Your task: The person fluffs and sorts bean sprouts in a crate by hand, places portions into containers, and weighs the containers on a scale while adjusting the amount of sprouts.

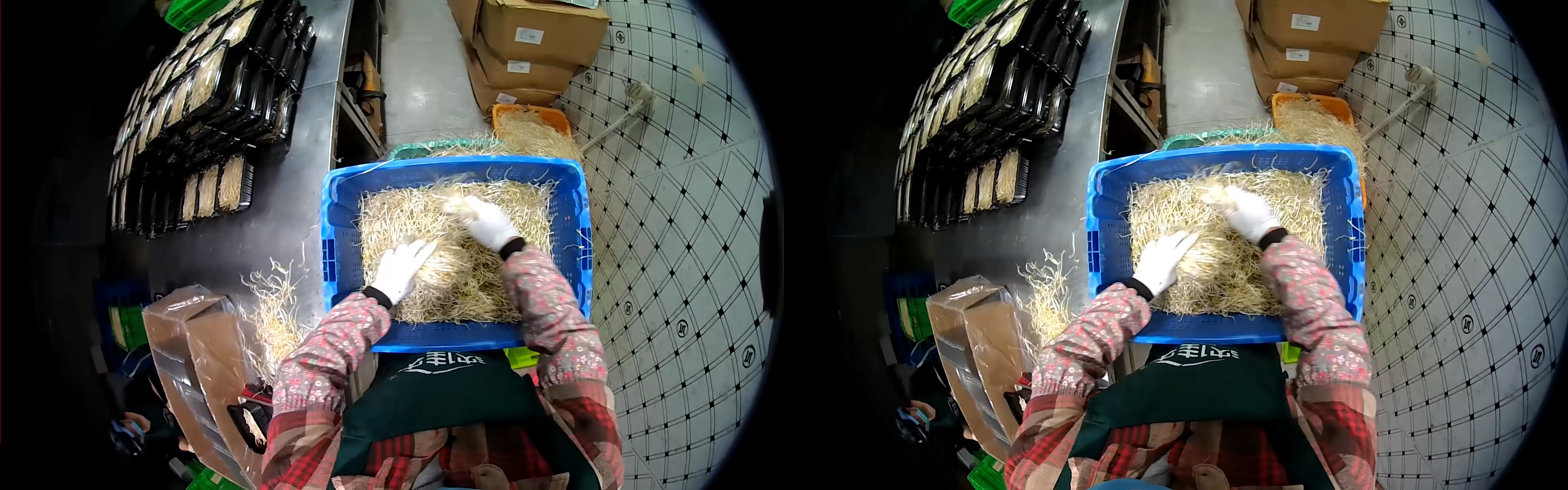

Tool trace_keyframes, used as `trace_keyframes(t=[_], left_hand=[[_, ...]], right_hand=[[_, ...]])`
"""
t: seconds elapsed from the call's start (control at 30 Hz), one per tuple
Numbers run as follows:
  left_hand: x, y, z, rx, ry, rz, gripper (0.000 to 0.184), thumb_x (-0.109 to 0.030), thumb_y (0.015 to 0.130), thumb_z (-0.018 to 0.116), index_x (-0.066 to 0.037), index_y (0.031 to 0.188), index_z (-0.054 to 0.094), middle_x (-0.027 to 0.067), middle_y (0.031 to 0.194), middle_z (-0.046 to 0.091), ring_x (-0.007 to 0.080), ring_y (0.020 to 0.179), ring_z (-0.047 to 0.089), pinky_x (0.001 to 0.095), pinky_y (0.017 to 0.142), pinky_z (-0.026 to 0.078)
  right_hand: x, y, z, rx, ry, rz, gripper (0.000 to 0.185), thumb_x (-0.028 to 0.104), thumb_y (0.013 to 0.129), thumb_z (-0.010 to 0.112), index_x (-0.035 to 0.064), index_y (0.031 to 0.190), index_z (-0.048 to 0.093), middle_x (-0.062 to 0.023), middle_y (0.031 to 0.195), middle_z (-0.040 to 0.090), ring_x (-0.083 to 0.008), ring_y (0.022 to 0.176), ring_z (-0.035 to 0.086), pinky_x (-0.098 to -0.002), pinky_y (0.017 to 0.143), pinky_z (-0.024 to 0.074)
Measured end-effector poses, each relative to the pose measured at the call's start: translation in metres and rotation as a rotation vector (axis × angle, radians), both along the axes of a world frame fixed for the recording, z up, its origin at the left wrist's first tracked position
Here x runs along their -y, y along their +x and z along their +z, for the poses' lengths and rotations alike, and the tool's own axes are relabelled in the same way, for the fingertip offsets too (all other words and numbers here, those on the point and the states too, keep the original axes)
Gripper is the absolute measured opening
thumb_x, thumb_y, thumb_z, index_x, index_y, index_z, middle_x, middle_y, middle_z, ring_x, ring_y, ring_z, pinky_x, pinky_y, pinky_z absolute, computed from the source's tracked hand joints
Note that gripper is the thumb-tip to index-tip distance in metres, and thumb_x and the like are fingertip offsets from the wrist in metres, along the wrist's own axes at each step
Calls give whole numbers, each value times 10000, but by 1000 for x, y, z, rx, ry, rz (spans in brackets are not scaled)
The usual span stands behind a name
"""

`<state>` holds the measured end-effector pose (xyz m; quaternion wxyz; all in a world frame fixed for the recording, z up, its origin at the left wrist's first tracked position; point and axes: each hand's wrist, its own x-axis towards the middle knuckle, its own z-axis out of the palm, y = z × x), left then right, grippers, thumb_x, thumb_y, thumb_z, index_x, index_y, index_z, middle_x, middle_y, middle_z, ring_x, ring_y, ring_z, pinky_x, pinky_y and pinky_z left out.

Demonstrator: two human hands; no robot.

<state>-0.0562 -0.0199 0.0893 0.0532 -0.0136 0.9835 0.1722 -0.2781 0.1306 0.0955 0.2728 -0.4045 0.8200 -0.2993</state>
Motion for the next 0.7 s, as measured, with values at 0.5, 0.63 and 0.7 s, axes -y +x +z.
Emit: trace_keyframes(t=[0.5, 0.63, 0.7], left_hand=[[-19, 122, 38, -396, 848, 1013, 321, -40, 925, 643, -36, 1246, 647, 75, 1113, 704, 96, 960, 655, 232, 849, 519], [-24, 166, 87, -528, 747, 1222, 291, -85, 961, 639, -36, 1247, 648, 72, 1106, 703, 111, 943, 654, 241, 859, 519], [-24, 205, 79, -563, 544, 1346, 292, -87, 964, 627, -20, 1248, 642, 81, 1150, 699, 135, 1005, 657, 266, 907, 513]], right_hand=[[47, 86, -24, -198, 482, 235, 1458, 754, 513, 828, -58, 1526, 164, -317, 1503, 332, -449, 1410, 318, -512, 1145, 291], [40, 121, -48, -471, 434, 220, 1434, 597, 514, 913, -34, 1538, 131, -279, 1442, 419, -407, 1354, 397, -492, 1127, 316], [44, 106, -60, -184, 382, 161, 1301, 475, 595, 909, -28, 1535, 163, -233, 1341, 533, -360, 1270, 497, -454, 1082, 377]])
